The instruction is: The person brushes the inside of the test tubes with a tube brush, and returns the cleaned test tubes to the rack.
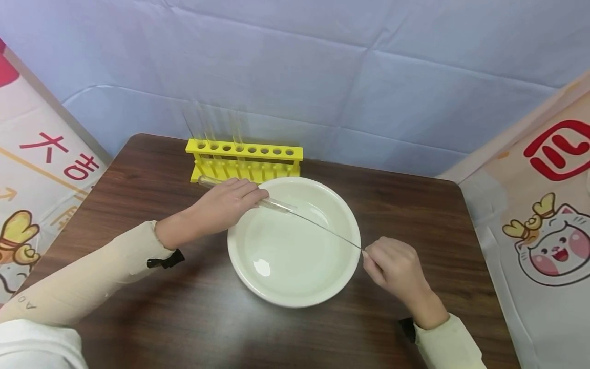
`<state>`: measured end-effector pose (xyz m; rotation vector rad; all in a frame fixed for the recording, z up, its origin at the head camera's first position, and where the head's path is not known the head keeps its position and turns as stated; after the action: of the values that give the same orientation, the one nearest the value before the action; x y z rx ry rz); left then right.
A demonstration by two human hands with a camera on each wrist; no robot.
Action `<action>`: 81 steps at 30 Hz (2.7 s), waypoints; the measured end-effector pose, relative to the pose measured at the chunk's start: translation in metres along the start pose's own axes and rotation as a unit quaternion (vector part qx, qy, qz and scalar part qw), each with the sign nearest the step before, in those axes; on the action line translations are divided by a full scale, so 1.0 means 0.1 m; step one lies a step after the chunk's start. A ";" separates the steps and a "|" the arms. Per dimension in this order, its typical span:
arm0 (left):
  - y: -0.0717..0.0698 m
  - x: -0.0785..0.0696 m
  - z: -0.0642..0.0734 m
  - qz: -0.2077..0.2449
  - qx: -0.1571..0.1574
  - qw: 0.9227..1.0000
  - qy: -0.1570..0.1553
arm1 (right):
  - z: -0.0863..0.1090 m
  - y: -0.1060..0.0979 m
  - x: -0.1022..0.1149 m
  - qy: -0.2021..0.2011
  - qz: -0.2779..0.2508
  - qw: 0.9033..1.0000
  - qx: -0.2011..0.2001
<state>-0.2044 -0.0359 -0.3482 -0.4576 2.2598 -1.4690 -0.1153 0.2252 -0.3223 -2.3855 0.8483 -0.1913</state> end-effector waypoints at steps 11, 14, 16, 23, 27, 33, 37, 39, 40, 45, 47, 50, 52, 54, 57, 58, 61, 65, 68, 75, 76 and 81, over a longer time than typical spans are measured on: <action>-0.02 -0.01 0.01 0.012 -0.003 1.000 0.012 | 0.06 -0.10 0.13 -0.119 0.080 0.989 -0.027; -0.02 -0.01 0.01 0.017 0.001 1.000 0.014 | 0.07 -0.12 0.15 -0.139 0.089 0.986 -0.036; -0.01 -0.01 0.01 0.017 0.002 1.000 0.012 | 0.07 -0.12 0.14 -0.134 0.082 0.987 -0.038; -0.05 -0.02 -0.02 0.009 -0.014 1.000 0.011 | 0.07 -0.09 -0.04 -0.011 -0.009 1.000 -0.013; -0.07 -0.02 -0.04 0.006 -0.022 1.000 0.013 | 0.11 -0.06 -0.13 0.057 -0.076 0.995 -0.014; -0.09 -0.02 -0.03 -0.006 -0.028 1.000 0.009 | 0.30 0.14 -0.41 0.264 -0.167 0.947 0.074; -0.12 -0.01 -0.02 -0.012 -0.043 0.999 0.010 | 0.41 0.29 -0.50 0.438 -0.293 0.840 0.130; -0.12 0.00 -0.01 -0.015 -0.049 0.999 0.011 | 0.43 0.36 -0.48 0.485 -0.362 0.782 0.148; -0.12 0.00 -0.01 -0.017 -0.051 0.998 0.012 | 0.43 0.38 -0.46 0.493 -0.398 0.758 0.154; -0.12 0.00 -0.01 -0.030 -0.056 0.998 0.014 | 0.43 0.51 -0.32 0.488 -0.573 0.633 0.178; -0.12 -0.01 -0.01 -0.032 -0.057 0.998 0.013 | 0.43 0.54 -0.28 0.485 -0.624 0.586 0.178; -0.12 0.00 -0.02 -0.034 -0.054 0.998 0.012 | 0.42 0.55 -0.25 0.479 -0.662 0.551 0.169; -0.12 0.00 -0.02 -0.032 -0.050 0.998 0.010 | 0.40 0.53 -0.27 0.478 -0.665 0.554 0.151; -0.11 0.00 -0.01 -0.030 -0.044 0.999 0.009 | 0.38 0.51 -0.30 0.476 -0.654 0.573 0.133; -0.10 0.01 -0.02 -0.025 -0.034 0.999 0.007 | 0.35 0.45 -0.35 0.466 -0.620 0.620 0.120; -0.10 0.02 -0.02 -0.023 -0.032 0.999 0.006 | 0.34 0.44 -0.36 0.461 -0.602 0.641 0.121; -0.11 0.03 -0.04 -0.019 -0.031 0.999 0.007 | 0.32 0.36 -0.43 0.442 -0.554 0.697 0.110; -0.14 0.03 -0.05 -0.018 -0.036 0.999 0.012 | 0.31 0.25 -0.52 0.401 -0.512 0.756 0.072; -0.15 0.03 -0.04 -0.020 -0.037 0.999 0.015 | 0.32 0.19 -0.54 0.354 -0.505 0.786 0.047; -0.13 0.05 -0.01 -0.021 -0.030 0.999 0.014 | 0.41 0.07 -0.62 0.302 -0.396 0.867 0.033; -0.13 0.05 -0.01 -0.020 -0.029 0.999 0.013 | 0.43 0.04 -0.63 0.301 -0.359 0.882 0.042; -0.12 0.06 0.01 -0.016 -0.025 1.000 0.012 | 0.43 -0.08 -0.64 0.272 -0.171 0.943 0.084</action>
<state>-0.2086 -0.0443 -0.3383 -0.4954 2.3218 -1.4437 -0.1475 0.2902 -0.3486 -2.3244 0.6026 -1.0579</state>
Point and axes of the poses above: each hand's wrist, its own z-axis away from the middle knuckle, its own y-axis out of the palm, x = y × z, the point moved 9 cm from there along -z, towards the middle knuckle, and after that the axes turned 11 degrees about z, right-handed, at the moved point
